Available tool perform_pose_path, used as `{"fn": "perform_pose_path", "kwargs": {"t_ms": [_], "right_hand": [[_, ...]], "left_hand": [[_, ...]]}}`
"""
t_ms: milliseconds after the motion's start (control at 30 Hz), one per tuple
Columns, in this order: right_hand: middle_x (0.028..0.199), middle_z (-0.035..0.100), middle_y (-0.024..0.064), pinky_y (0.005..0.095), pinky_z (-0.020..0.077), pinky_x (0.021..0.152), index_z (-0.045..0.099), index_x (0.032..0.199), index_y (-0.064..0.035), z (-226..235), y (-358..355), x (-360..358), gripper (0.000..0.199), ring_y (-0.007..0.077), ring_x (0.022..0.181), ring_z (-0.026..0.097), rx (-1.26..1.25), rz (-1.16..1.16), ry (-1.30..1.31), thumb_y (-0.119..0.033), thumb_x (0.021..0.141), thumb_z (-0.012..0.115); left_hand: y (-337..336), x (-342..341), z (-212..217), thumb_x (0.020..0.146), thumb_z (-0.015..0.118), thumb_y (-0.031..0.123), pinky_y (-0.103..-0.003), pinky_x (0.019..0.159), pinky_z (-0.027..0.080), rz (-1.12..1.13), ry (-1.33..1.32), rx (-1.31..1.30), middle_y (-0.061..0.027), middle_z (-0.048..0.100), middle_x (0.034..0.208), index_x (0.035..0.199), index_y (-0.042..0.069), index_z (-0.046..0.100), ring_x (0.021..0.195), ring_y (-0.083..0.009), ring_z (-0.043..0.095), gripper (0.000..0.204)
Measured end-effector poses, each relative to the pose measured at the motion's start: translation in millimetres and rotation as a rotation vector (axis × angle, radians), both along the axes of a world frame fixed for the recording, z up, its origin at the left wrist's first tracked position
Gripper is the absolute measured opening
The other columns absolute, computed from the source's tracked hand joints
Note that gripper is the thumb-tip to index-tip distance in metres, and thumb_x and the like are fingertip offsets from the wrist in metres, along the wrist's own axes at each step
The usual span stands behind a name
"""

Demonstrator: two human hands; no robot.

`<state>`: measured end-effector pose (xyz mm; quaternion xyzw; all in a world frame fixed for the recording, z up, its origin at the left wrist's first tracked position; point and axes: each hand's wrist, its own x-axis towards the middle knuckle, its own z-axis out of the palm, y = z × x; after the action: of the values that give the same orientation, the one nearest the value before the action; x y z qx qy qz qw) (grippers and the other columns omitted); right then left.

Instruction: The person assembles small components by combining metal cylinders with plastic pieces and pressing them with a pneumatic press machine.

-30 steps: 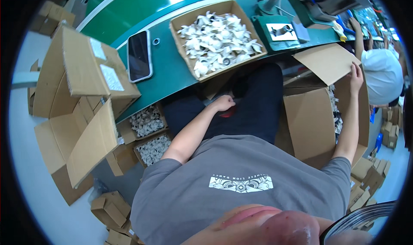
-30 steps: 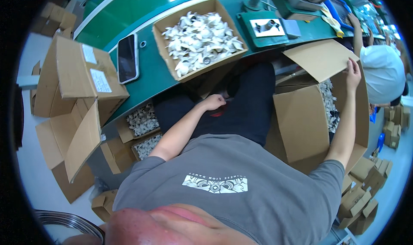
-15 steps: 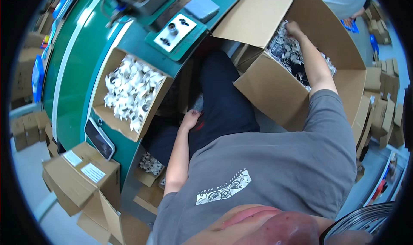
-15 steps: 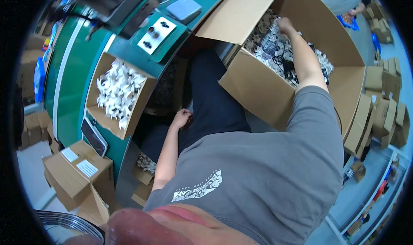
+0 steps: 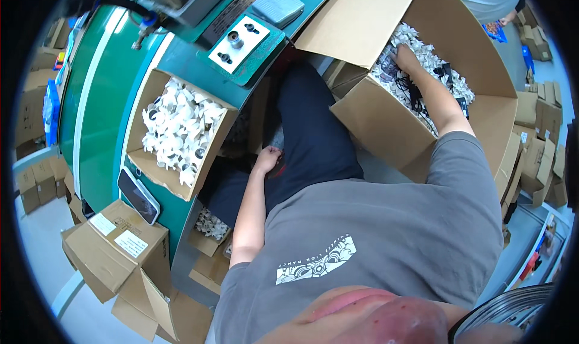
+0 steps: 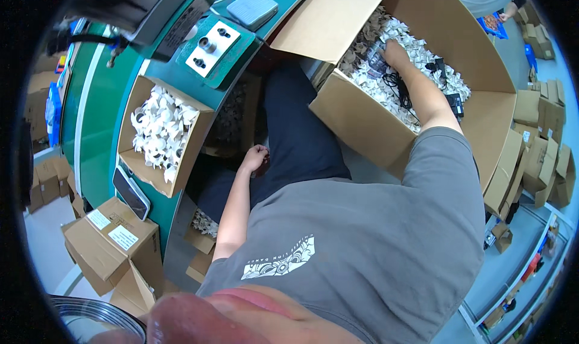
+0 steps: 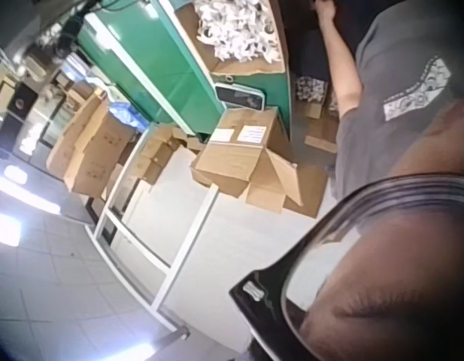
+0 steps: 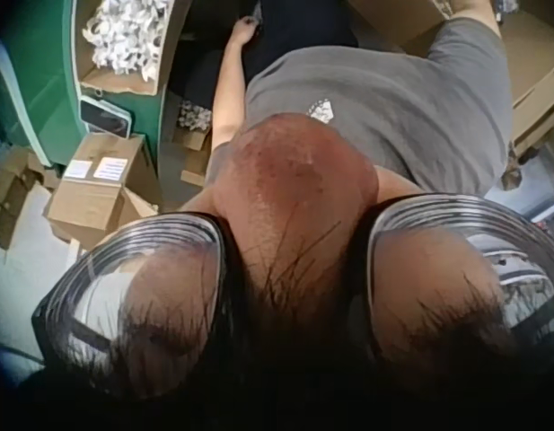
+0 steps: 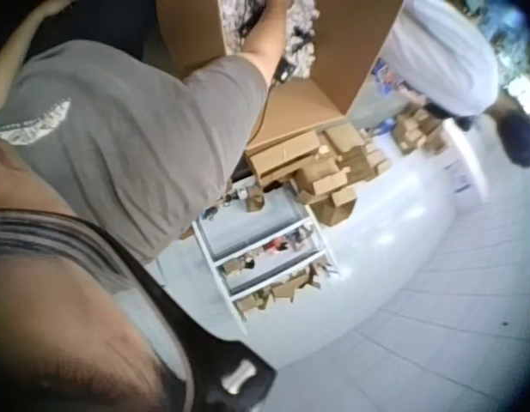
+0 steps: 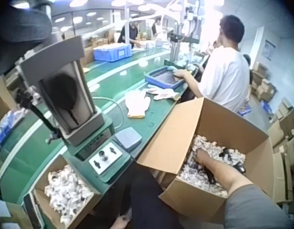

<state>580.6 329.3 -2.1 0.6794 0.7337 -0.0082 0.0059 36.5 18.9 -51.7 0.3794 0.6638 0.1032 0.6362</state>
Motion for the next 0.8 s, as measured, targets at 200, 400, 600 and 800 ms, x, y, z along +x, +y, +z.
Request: {"fn": "perform_pose_path", "kwargs": {"t_ms": [200,400,600,800], "right_hand": [[0.097,0.066,0.0213,0.0444,0.0526,0.078,0.056,0.116,0.0001,59,31,-3,0.045,0.0369,0.089,0.065,-0.191,0.037,-0.041,-0.034,0.088,0.063],[0.089,0.06,0.004,0.0285,0.0542,0.058,0.06,0.114,-0.0075,175,16,-7,0.031,0.0094,0.075,0.057,-0.441,-0.415,0.988,-0.034,0.099,0.054],[0.092,0.064,0.0044,0.0239,0.0553,0.066,0.059,0.117,-0.003,264,-10,-37,0.029,0.0113,0.076,0.062,-0.177,-0.287,1.245,-0.026,0.099,0.056],[0.106,0.065,0.0097,0.0273,0.0558,0.076,0.058,0.121,0.0046,335,-36,-208,0.038,0.0162,0.086,0.066,-0.187,0.195,1.352,-0.023,0.096,0.061]], "left_hand": [[-3,-6,8,0.089,0.057,0.018,-0.031,0.071,0.049,-0.003,0.054,0.074,-0.0093,0.067,0.081,0.095,0.001,0.064,0.074,-0.0178,0.063,0.019],[-7,-5,15,0.087,0.06,0.022,-0.034,0.074,0.05,-0.014,0.085,0.188,-0.0121,0.068,0.084,0.095,0.001,0.065,0.078,-0.0216,0.065,0.023],[-12,-9,17,0.085,0.063,0.026,-0.035,0.075,0.05,-0.044,0.108,0.285,-0.0125,0.069,0.084,0.095,0.002,0.066,0.078,-0.0226,0.066,0.026],[-13,-11,12,0.083,0.065,0.027,-0.036,0.075,0.05,-0.07,0.079,0.292,-0.0124,0.069,0.085,0.093,0.003,0.066,0.08,-0.024,0.066,0.026]]}}
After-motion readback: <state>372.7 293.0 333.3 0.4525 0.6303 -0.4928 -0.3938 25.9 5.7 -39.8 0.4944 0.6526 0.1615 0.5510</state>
